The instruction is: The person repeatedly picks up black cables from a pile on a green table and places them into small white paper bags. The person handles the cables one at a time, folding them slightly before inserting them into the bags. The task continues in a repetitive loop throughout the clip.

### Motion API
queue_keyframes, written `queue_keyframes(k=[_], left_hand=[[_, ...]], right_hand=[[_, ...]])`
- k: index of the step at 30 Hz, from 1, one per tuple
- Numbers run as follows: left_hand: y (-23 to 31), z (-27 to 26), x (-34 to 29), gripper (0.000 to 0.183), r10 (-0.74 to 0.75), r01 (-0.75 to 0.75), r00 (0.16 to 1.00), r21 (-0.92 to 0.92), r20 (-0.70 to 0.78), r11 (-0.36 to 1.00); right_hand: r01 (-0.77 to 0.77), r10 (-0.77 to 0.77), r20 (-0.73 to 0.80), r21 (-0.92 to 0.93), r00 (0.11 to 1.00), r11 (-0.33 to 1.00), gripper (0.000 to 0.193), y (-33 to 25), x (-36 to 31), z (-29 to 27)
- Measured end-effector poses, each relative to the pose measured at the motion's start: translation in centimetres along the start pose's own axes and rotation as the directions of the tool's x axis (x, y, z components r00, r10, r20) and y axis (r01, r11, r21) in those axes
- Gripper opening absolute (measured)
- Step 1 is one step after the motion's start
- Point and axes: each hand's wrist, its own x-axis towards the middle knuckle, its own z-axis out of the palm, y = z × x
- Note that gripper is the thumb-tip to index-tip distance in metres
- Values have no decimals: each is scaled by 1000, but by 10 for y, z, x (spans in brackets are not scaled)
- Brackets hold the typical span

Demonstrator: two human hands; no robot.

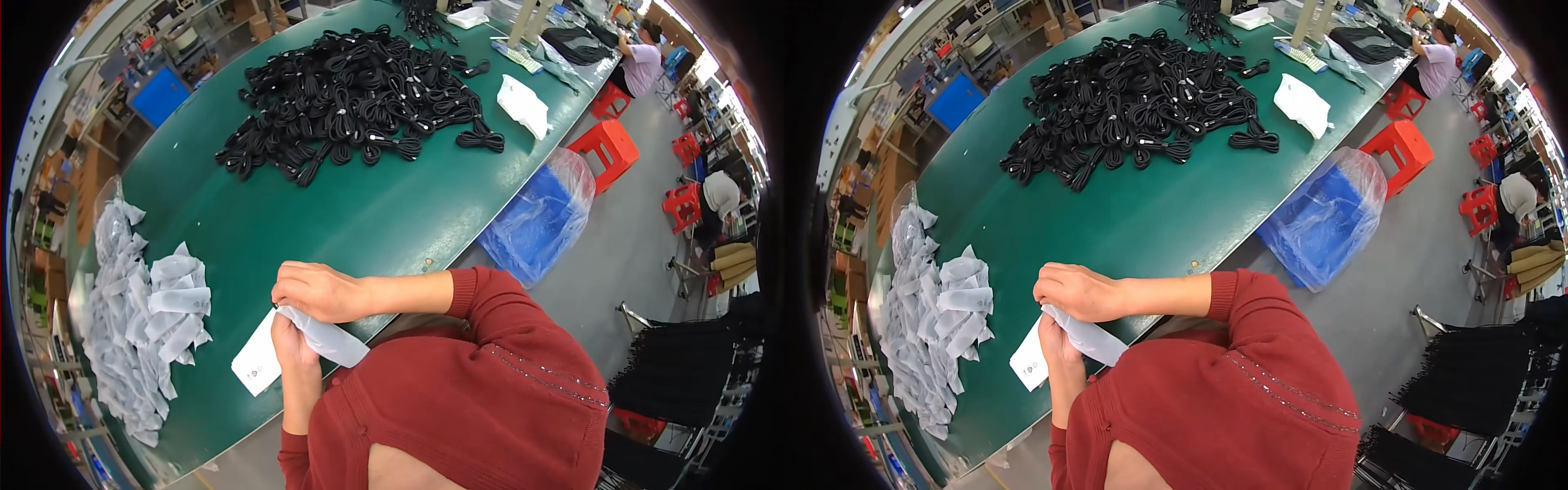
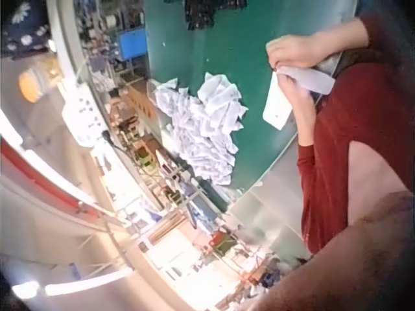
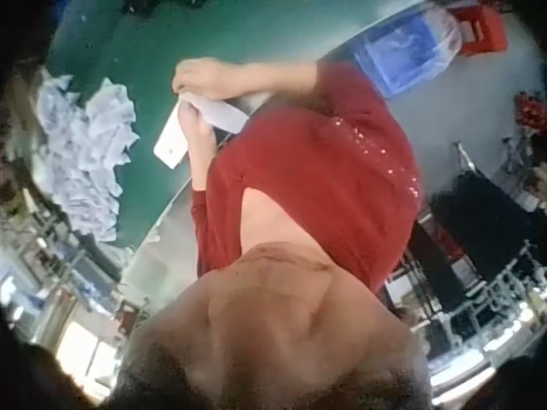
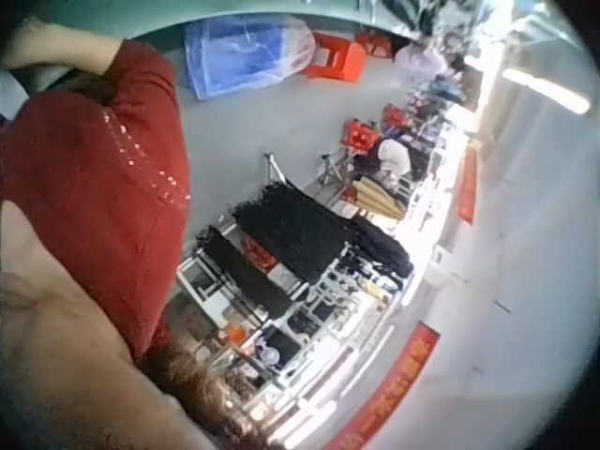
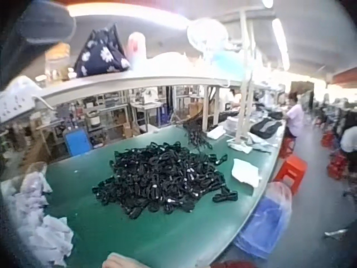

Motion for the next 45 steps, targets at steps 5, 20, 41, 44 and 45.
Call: queue_keyframes(k=[5,20,41,44,45], left_hand=[[-8,18,-15,41,-6,-5,968,41,249,999],[66,56,-2,19,353,-588,778,800,519,121],[62,-28,-35,24,342,-418,740,795,579,-440],[64,-38,-39,23,383,-346,724,783,573,-517],[62,-39,-39,22,415,-317,734,812,537,-491]], right_hand=[[-24,28,73,-55,997,998,10,3,-1,-13],[-351,365,-219,101,905,931,7,11,24,-99],[-515,479,-428,-855,766,58,71,99,-73,-136],[-467,515,-343,-875,785,130,69,81,-68,-107],[-448,499,-311,-875,809,182,66,79,-71,-102]])
